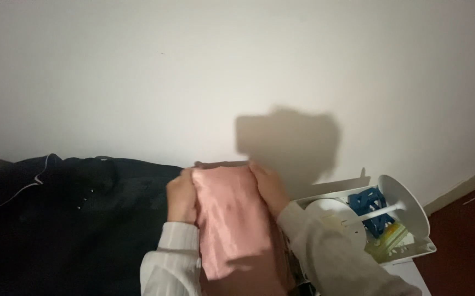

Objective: Folding garments and hanging a shirt in a bedroom.

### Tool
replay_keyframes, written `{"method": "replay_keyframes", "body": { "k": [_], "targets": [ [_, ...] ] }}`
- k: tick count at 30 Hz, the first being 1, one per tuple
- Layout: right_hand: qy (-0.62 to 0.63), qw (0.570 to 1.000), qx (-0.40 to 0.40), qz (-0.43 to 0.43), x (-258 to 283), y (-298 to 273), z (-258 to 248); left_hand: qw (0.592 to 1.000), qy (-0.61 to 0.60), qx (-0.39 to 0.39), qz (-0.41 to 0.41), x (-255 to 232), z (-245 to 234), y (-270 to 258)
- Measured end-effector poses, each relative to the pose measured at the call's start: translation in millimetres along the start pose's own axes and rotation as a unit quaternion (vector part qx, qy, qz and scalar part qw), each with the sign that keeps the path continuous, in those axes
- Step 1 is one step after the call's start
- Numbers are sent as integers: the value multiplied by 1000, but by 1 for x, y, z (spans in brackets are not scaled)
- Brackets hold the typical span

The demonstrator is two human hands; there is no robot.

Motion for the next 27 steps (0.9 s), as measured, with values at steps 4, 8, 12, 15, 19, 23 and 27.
{"method": "replay_keyframes", "body": {
  "k": [4, 8, 12, 15, 19, 23, 27],
  "targets": [
    [12, 1000, 26, 3, -25, 33, 11, 988, 138, -52, 49, -26, -11, -6],
    [-38, 995, 91, 0, -10, 19, 15, 900, 408, 27, 150, -53, 21, -15],
    [-45, 969, 243, 2, 5, -7, 18, 980, 97, 129, 114, -32, 26, 17],
    [-103, 915, 362, -145, 26, -23, 23, 987, -10, 144, -77, -4, 24, 24],
    [-160, 929, 310, -121, -14, 12, 9, 984, 47, 132, -107, 1, 21, 20],
    [71, 936, 344, 23, -45, 24, 16, 763, 491, 270, 321, -72, 74, -26],
    [194, 929, 309, 51, -34, 20, 20, 757, 448, 471, 70, -60, 91, -62]
  ]
}}
Point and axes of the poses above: each hand's wrist, its own y-axis towards the middle knuckle, its own z-axis out of the palm, x = y × z, the point moved 9 cm from there along y, towards the middle knuckle, and after that the axes turned 8 degrees about -y, right-handed, at the moved point
